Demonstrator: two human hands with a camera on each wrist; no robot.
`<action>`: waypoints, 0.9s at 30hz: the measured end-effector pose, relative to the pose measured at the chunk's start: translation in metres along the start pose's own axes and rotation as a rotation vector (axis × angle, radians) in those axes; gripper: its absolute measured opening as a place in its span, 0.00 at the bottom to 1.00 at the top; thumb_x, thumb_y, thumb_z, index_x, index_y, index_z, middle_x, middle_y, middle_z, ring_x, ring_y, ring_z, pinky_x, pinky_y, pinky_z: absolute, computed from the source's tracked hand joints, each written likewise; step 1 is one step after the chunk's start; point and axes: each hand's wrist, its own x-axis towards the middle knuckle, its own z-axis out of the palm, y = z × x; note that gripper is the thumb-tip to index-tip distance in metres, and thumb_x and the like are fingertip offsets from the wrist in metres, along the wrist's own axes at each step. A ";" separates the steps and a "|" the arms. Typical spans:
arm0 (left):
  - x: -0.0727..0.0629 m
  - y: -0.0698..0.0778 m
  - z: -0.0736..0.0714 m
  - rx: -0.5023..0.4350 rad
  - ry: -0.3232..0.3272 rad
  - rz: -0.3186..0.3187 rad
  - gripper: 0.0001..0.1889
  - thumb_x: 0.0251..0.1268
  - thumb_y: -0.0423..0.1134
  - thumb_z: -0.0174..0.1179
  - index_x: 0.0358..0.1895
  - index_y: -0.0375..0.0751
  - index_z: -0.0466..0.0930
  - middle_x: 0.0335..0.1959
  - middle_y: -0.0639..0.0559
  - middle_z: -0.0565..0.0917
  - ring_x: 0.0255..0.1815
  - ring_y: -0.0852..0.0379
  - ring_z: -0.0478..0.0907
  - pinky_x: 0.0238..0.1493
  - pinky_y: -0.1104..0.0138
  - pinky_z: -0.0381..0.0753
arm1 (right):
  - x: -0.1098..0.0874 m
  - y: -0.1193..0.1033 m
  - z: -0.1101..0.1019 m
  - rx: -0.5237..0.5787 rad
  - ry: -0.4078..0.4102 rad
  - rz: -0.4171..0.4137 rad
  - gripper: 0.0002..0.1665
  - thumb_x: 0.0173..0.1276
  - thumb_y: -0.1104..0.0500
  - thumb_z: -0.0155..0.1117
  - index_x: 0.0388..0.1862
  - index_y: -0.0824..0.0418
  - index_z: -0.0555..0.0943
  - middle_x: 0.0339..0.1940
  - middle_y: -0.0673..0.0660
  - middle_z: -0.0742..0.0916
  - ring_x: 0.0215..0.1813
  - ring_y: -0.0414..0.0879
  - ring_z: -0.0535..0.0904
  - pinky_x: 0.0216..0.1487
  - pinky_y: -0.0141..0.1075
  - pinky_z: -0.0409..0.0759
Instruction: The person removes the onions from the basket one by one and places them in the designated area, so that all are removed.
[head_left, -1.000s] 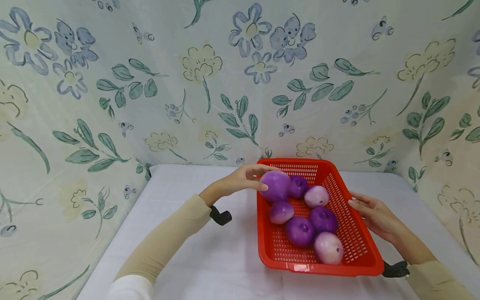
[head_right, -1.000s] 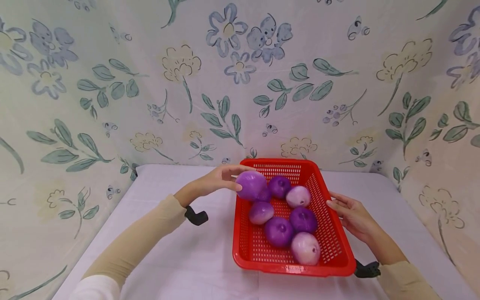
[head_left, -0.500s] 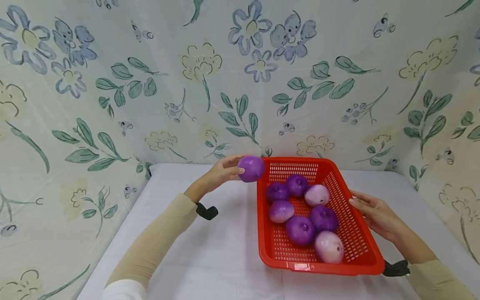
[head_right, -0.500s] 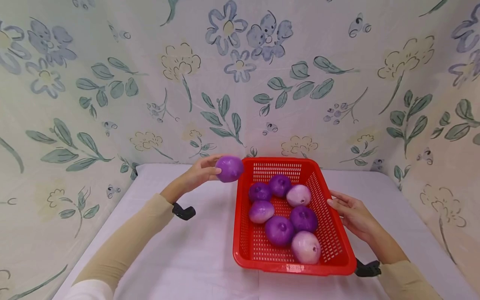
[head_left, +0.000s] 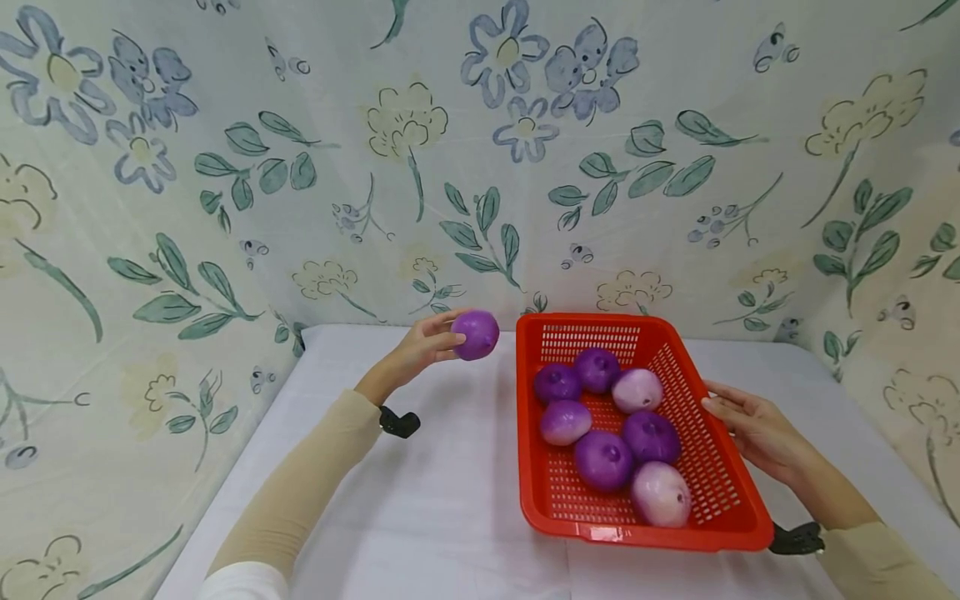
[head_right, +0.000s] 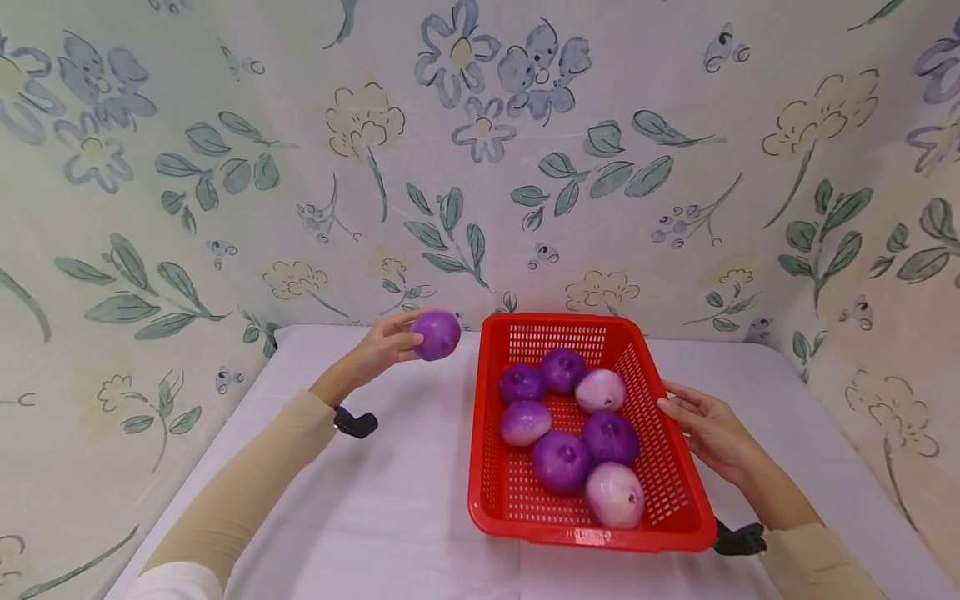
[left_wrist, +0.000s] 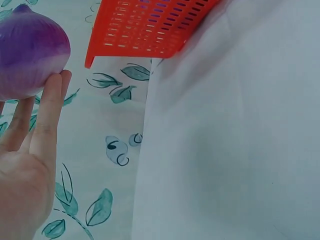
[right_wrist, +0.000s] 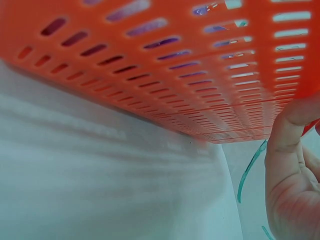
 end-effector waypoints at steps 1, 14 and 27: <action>0.000 -0.002 -0.002 0.003 0.013 -0.009 0.29 0.70 0.33 0.58 0.73 0.38 0.66 0.67 0.36 0.72 0.61 0.44 0.76 0.60 0.54 0.78 | 0.000 0.000 0.000 0.001 -0.001 0.000 0.19 0.81 0.61 0.49 0.57 0.39 0.80 0.49 0.50 0.87 0.47 0.46 0.86 0.46 0.42 0.86; 0.001 -0.030 -0.023 -0.080 0.178 -0.133 0.30 0.69 0.31 0.58 0.74 0.37 0.64 0.69 0.32 0.67 0.58 0.42 0.79 0.56 0.54 0.80 | -0.001 0.000 0.000 0.010 0.010 0.015 0.19 0.81 0.61 0.49 0.56 0.39 0.80 0.50 0.50 0.87 0.47 0.46 0.86 0.46 0.43 0.86; 0.005 -0.058 -0.033 -0.122 0.250 -0.237 0.31 0.71 0.32 0.59 0.75 0.37 0.61 0.71 0.32 0.64 0.55 0.41 0.79 0.56 0.52 0.79 | -0.001 0.001 0.001 0.006 0.006 -0.010 0.20 0.81 0.62 0.48 0.57 0.39 0.80 0.48 0.51 0.87 0.47 0.46 0.86 0.45 0.42 0.86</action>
